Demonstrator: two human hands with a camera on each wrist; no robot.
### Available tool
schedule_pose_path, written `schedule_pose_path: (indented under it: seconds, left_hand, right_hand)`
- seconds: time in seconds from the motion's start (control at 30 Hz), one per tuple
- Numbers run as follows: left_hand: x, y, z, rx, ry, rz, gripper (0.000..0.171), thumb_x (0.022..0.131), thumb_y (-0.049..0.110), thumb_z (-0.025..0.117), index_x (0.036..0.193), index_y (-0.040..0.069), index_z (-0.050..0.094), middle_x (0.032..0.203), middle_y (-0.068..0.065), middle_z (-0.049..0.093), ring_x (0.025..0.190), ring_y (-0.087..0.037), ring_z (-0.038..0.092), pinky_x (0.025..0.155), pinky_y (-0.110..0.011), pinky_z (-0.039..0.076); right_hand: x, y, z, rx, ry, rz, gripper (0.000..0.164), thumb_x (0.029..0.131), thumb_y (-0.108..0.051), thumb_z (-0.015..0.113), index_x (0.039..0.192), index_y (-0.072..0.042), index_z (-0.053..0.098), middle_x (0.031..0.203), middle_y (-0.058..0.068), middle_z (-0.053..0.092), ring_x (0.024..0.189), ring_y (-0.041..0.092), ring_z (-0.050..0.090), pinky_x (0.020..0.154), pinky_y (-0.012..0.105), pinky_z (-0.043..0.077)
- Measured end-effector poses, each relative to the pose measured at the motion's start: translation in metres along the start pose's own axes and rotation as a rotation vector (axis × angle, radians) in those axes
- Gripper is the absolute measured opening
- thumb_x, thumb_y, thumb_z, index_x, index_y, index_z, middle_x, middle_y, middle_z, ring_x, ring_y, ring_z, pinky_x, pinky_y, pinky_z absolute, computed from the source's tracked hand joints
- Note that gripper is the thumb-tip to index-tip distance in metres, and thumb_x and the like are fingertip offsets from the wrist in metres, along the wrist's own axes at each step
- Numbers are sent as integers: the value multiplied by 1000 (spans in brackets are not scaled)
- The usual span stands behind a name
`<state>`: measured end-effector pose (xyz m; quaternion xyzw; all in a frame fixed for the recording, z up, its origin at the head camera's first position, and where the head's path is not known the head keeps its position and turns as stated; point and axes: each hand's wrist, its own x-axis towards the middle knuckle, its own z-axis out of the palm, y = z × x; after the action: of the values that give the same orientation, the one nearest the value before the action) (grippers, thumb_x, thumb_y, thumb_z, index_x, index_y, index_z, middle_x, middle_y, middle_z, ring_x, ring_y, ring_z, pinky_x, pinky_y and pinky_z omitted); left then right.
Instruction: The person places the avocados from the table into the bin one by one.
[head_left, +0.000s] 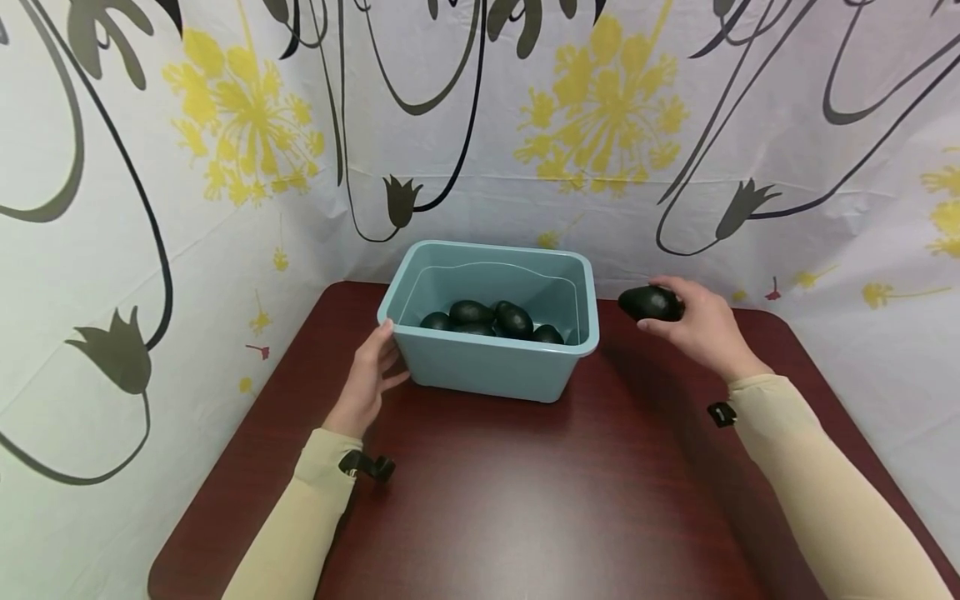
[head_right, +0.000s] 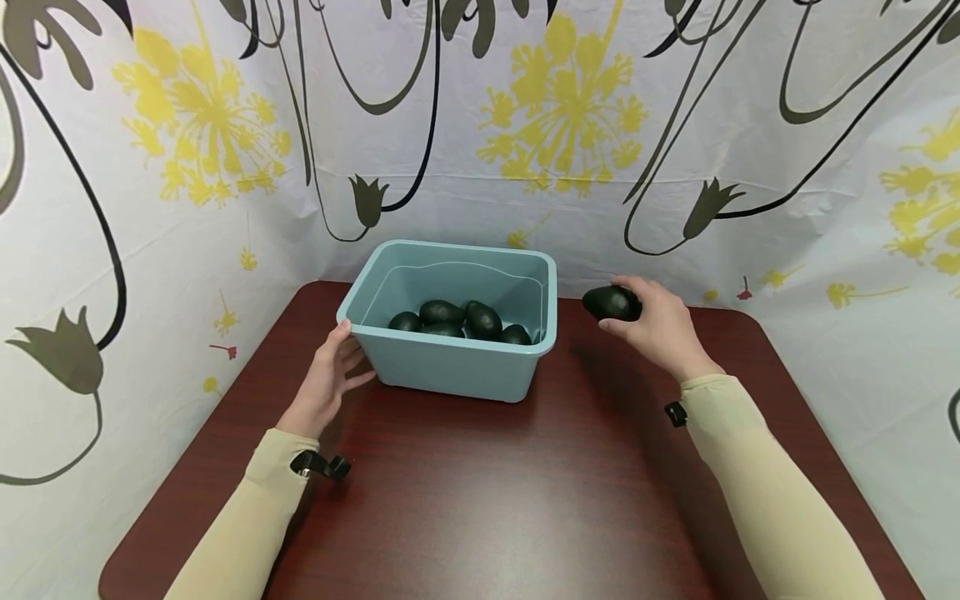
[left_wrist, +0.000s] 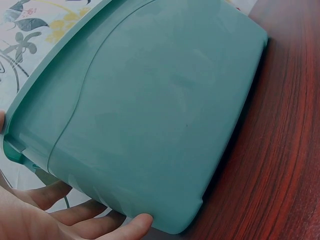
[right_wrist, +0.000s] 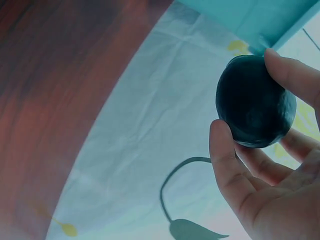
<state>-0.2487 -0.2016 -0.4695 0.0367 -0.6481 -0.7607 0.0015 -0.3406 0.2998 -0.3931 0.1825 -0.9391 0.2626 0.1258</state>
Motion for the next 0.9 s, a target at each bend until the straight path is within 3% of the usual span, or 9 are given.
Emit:
schedule_pose_path:
  seconds: [0.33, 0.9]
  left_hand:
    - [0, 0, 1, -2, 9, -1, 75, 94, 66, 54, 157, 31, 33, 158, -2, 35, 142, -25, 38, 103, -64, 39]
    - [0, 0, 1, 3, 15, -7, 69, 97, 62, 52, 156, 32, 34, 158, -2, 35, 142, -26, 38, 103, -64, 39]
  right_hand:
    - [-3, -25, -14, 9, 65, -49, 69, 84, -35, 84, 144, -19, 54, 135, 14, 57, 106, 35, 57, 83, 54, 46]
    - [-5, -51, -28, 21, 113, -74, 68, 84, -36, 84, 144, -23, 55, 137, 12, 56, 113, 33, 54, 83, 52, 45]
